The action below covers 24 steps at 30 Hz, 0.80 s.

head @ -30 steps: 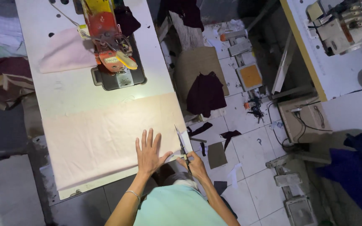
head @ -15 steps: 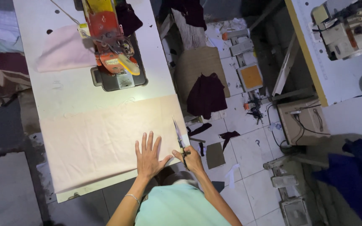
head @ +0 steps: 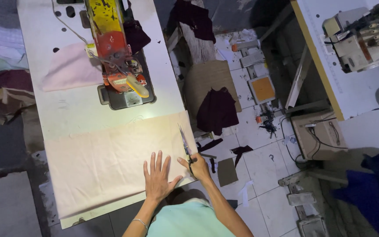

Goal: The person cuts a large piece of light-colored fabric on a table using scissors. They trim the edges, fold the fabric, and continue cutting it into smaller rectangular pieces. The person also unfolds and shakes the fabric to check the cuts before proceeding.

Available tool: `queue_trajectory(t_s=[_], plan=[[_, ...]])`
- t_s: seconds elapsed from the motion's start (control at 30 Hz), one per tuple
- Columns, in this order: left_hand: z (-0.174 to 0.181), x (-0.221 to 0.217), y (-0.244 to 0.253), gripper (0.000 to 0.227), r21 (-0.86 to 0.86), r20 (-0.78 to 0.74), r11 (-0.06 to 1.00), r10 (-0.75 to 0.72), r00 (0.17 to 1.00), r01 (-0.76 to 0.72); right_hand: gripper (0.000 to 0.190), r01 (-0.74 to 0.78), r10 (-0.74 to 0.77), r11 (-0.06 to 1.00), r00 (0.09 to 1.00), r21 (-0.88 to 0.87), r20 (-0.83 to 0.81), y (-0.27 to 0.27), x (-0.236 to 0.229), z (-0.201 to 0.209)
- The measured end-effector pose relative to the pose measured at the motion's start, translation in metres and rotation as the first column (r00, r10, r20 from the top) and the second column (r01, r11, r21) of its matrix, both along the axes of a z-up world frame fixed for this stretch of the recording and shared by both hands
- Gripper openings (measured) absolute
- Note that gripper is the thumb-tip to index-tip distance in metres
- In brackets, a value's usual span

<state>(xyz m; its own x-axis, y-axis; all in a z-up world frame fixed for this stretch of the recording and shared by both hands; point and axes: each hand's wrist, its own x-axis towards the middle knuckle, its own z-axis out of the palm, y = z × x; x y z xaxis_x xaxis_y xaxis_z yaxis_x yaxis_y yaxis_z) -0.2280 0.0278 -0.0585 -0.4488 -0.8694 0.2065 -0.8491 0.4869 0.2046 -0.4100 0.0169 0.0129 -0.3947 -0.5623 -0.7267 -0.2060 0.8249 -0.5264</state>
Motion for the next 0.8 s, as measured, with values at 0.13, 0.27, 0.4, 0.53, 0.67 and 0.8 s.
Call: queue_trajectory(t_s=[0.13,0.27,0.4,0.53,0.67,0.8], plan=[[0.001,-0.001,-0.001,0.089,0.011,-0.007,1.000,0.006,1.000,-0.006,0.051,0.074,-0.074,0.997,0.996,-0.012,0.041,-0.011,-0.002,-0.013],[-0.001,0.000,-0.001,0.089,0.039,-0.020,0.999,0.012,1.000,-0.011,0.049,0.138,-0.139,0.990,0.981,0.012,0.138,-0.015,-0.004,-0.011],[0.002,0.000,-0.002,0.090,0.031,0.000,0.999,0.009,1.000,-0.009,0.051,0.072,-0.068,0.997,0.990,-0.029,0.121,-0.028,-0.007,-0.011],[0.004,-0.002,-0.005,0.091,0.020,0.009,1.000,0.006,1.000,-0.006,0.054,0.013,-0.013,1.000,1.000,-0.006,0.011,-0.050,-0.007,-0.003],[0.004,0.000,-0.003,0.090,0.017,-0.017,1.000,0.010,1.000,-0.010,0.053,0.038,-0.040,0.998,0.999,0.052,0.027,-0.055,-0.017,-0.007],[0.004,0.002,-0.002,0.089,0.053,-0.060,0.999,0.002,0.998,0.002,0.053,0.185,-0.186,0.983,0.976,0.022,0.117,-0.063,-0.023,0.015]])
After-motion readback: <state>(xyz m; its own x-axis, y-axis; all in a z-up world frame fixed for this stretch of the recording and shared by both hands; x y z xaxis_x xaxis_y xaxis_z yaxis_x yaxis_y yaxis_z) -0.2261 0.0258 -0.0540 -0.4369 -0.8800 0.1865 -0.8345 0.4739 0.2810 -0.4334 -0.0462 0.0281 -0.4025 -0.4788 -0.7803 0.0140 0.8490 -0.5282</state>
